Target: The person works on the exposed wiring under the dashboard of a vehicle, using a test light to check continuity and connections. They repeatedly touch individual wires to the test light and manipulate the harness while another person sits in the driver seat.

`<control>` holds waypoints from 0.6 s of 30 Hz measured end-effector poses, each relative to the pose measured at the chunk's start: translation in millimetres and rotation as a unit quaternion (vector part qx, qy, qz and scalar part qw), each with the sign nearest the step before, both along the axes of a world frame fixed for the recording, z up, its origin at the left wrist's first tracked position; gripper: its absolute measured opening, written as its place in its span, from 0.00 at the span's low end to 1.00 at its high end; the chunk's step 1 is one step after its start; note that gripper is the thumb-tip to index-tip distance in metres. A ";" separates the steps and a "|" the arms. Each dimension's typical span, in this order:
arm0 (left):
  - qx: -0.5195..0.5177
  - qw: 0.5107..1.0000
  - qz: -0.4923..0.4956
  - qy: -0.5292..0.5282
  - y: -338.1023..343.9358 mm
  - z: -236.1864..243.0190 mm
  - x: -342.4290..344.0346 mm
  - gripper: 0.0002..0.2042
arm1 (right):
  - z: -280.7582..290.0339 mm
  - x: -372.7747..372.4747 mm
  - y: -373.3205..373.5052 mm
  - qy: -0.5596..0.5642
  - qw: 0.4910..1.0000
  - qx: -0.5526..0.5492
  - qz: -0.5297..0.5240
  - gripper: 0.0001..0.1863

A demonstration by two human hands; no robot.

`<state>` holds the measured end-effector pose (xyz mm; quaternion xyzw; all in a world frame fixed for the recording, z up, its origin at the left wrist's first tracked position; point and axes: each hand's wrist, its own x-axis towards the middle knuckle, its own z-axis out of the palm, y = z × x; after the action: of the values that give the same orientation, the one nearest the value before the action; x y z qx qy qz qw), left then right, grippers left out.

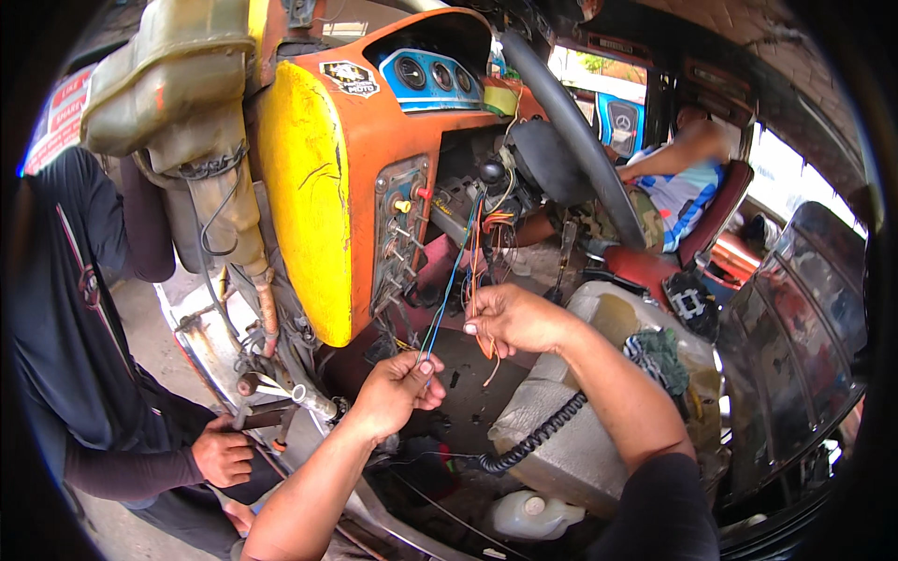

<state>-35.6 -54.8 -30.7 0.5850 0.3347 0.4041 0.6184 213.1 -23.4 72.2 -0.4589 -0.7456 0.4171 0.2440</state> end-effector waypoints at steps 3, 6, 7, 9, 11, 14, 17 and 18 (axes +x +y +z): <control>0.020 1.000 0.013 -0.016 3.0 -10.1 3.3 0.12 | -4.2 1.7 2.9 -0.006 1.000 0.018 0.013 0.07; 0.027 0.999 0.015 -0.021 4.9 -16.4 8.1 0.12 | -5.7 4.3 5.9 -0.019 1.000 0.008 0.012 0.08; 0.025 0.999 0.018 -0.010 5.5 -17.1 10.0 0.12 | -5.6 5.7 6.2 -0.025 1.000 0.003 0.013 0.09; 0.055 0.998 0.026 0.002 4.2 -17.2 11.0 0.12 | -5.1 8.2 5.6 -0.066 0.997 0.030 0.008 0.09; 0.072 0.996 0.037 0.022 3.0 -15.2 8.5 0.12 | -4.4 8.8 3.2 -0.102 0.994 0.038 0.021 0.10; 0.083 0.995 0.046 0.037 3.1 -10.5 0.3 0.12 | -1.6 5.4 -3.5 -0.138 0.988 0.046 0.048 0.11; 0.087 0.994 0.049 0.035 1.6 -5.3 -5.0 0.12 | 4.8 -5.2 -12.1 -0.142 0.985 0.086 0.043 0.12; 0.094 0.994 0.042 0.021 -0.5 -3.3 -5.9 0.12 | 8.0 -8.2 -17.0 -0.136 0.987 0.078 0.036 0.12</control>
<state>-41.5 -55.3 -34.0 0.6345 0.3324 0.4471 0.5357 204.9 -40.5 80.2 -0.4639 -0.8181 0.2997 0.1602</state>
